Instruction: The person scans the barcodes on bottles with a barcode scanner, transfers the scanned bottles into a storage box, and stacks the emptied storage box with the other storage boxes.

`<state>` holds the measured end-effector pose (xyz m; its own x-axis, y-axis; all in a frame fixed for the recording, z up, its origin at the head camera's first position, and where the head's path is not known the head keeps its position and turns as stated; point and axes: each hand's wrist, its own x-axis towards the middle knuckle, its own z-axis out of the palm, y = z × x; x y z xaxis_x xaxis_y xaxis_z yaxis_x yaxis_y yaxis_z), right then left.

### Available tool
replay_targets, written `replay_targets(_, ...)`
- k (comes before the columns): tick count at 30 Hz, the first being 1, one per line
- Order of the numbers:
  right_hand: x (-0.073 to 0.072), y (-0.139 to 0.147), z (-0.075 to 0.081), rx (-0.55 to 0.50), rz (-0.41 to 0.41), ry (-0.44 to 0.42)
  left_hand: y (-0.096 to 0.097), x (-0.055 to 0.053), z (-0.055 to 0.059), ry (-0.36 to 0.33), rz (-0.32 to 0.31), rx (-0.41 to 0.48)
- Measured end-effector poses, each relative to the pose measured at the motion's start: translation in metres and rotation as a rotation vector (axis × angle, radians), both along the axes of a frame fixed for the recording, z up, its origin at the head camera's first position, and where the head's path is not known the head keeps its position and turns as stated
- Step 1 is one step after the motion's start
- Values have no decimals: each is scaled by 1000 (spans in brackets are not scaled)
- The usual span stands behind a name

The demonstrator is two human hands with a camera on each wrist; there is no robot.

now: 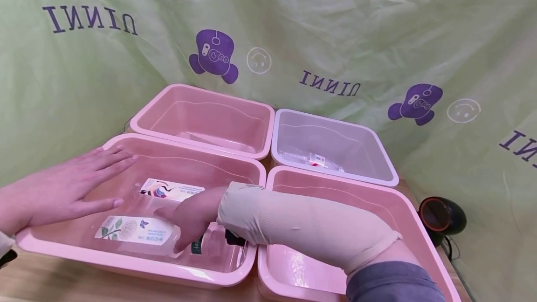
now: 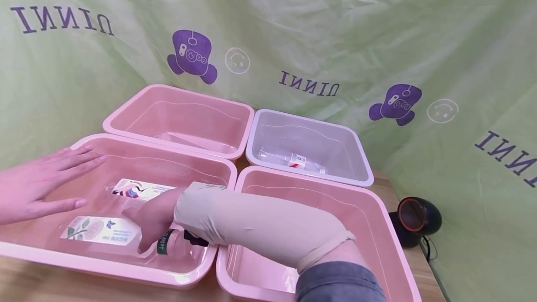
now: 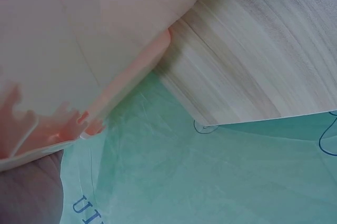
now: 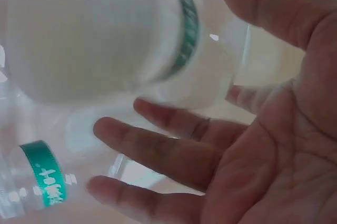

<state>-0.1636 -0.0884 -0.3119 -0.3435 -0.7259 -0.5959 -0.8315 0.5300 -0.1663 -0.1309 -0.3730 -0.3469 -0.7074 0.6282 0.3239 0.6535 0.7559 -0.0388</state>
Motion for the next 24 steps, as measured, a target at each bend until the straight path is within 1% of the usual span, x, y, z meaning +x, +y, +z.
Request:
replay_targets(3,-4,-4,3,28,5,33,0,3,1,-4,4,-2)
replay_targets(6,-5,-1,14,-1,38,67,1,5,3,-10,19,7)
replay_targets(9,-8,6,29,-76,86,86,2,6,4,-22,36,4)
replay_targets(10,-10,9,35,-113,101,83,2,5,4,-23,40,6)
replay_targets(11,-13,11,41,-174,114,65,2,5,4,-21,38,-1)
replay_targets(13,-18,18,52,-251,88,12,2,5,4,-22,36,-14)
replay_targets(15,-23,23,63,-302,30,-17,2,4,4,-22,36,-15)
replay_targets(17,-26,27,72,-362,-49,-21,2,4,5,-28,43,-12)
replay_targets(18,-27,29,75,-373,-97,4,2,4,5,-34,48,-11)
replay_targets(20,-29,31,78,-431,-165,36,3,3,6,-45,61,1)
replay_targets(23,-31,33,76,-547,-232,21,4,2,6,-58,70,11)
replay_targets(24,-31,33,74,-580,-251,2,4,2,6,-58,68,5)
